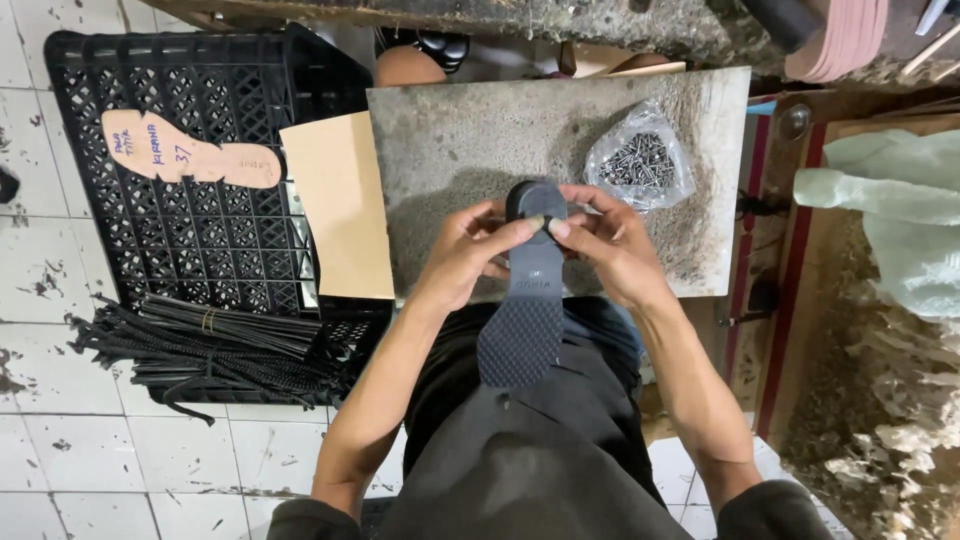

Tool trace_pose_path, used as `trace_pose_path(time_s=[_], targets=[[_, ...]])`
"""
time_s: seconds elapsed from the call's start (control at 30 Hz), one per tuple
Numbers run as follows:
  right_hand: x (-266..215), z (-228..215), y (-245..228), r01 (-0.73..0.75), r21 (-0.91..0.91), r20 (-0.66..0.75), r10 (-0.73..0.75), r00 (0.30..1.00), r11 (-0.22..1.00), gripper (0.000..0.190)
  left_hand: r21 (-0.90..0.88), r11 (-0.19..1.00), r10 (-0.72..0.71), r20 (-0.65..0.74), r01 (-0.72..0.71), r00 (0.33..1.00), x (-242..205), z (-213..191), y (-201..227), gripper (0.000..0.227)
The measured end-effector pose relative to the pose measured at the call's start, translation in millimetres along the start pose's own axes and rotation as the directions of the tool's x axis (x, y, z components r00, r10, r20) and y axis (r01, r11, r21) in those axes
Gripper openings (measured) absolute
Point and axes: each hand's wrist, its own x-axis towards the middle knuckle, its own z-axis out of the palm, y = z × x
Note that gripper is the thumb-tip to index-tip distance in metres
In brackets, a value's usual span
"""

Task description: Nailing heels to shoe soles using a hammer and small nails on a metal block at a workbench.

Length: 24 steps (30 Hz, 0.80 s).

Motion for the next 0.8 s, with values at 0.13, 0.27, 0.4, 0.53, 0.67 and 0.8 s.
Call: trace_pose_path(time_s=[0.13,0.27,0.4,0.53,0.67,0.8], targets=[[-1.2,0.9,-5.9,0.024,-0.024,0.049,-0.023,0.999,0.999,0.049,0.021,1.0,0.018,0.026,-0.019,0.999,-4.1,2.3,8.7,0.035],[-3.1,2.0,-5.7,0.08,0.009,0.08,-0.08,0.994,0.997,0.052,0.007,0.998,0.06,0.011,-0.06,0.998,6.1,-4.8,-10.8,0.031],[-7.8,2.2,-5.2,0.083,0.028,0.119,-0.086,0.989,0.996,0.057,-0.016,0.993,0.121,0.011,-0.121,0.993,8.0,-6.9,-19.3,0.027],[-8.4,2.2,-4.4,0.1,0.02,0.142,-0.102,0.985,0.995,0.06,-0.019,0.987,0.157,0.018,-0.157,0.987,9.5,-9.7,-27.9,0.026],[-10.7,6.7,-8.0,0.107,0.033,0.151,-0.111,0.982,0.994,0.061,-0.005,0.982,0.19,0.023,-0.19,0.982,14.3,-16.6,-40.8,0.026],[-14.2,12.6,-10.3,0.17,0.06,0.154,-0.177,0.972,0.984,0.061,0.011,0.973,0.228,0.059,-0.229,0.972,7.9,-12.3,-32.8,0.026]])
